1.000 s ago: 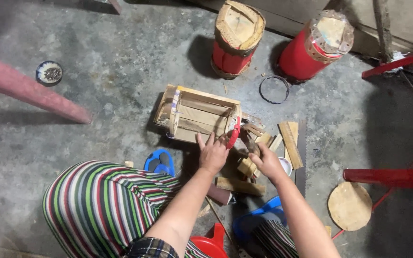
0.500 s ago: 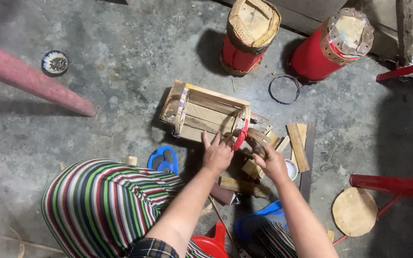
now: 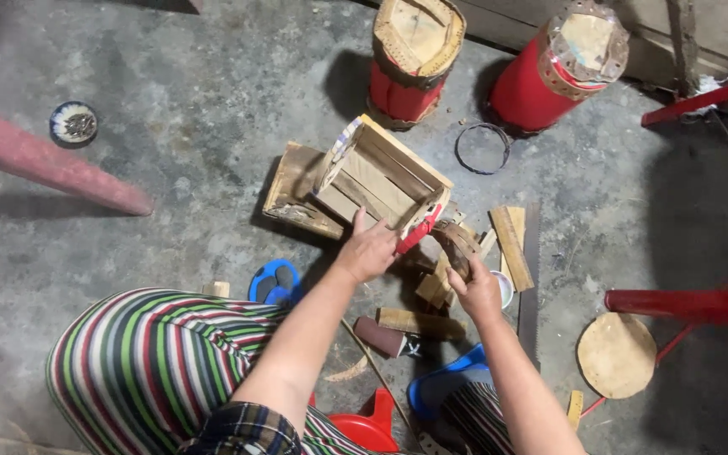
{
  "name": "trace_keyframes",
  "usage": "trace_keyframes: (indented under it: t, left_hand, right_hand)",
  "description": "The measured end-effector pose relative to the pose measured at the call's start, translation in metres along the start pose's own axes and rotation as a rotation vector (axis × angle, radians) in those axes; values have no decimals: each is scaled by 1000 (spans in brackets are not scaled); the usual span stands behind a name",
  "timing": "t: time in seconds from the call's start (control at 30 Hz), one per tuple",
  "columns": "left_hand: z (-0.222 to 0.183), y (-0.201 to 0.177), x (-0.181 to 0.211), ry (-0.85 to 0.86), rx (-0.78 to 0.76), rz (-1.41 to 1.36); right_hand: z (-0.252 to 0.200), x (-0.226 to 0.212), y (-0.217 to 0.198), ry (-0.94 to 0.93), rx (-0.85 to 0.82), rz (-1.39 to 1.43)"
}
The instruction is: Assembling a small wooden frame or box by applying glue to joints and hammering nails while sitting on the floor.
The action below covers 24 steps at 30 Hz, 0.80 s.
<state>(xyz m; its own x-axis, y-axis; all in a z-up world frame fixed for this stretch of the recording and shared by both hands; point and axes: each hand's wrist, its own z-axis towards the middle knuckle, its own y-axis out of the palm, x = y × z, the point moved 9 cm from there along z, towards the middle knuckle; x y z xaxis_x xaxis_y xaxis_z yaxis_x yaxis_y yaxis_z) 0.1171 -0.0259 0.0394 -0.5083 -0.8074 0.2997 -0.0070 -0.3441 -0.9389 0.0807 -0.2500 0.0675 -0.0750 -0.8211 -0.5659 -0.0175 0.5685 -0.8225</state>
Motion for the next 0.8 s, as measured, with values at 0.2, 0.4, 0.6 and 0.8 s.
trace_keyframes:
  t: [0.2,0.4,0.6,0.8]
  left_hand:
    - [9,29,-27,-94,-287,-116]
    - [10,1,-18,-173,-379,-116]
    - [7,0,-19,-143,-366,-118]
    - [6,10,-22,-137,-357,-105]
  right_hand:
    - [-1,10,23,35,-188,-78]
    - [7,-19,15,13,-253,-128]
    - [13,-15,21,-33,-279,-94]
    - [13,-13,34,-24,-246,-36]
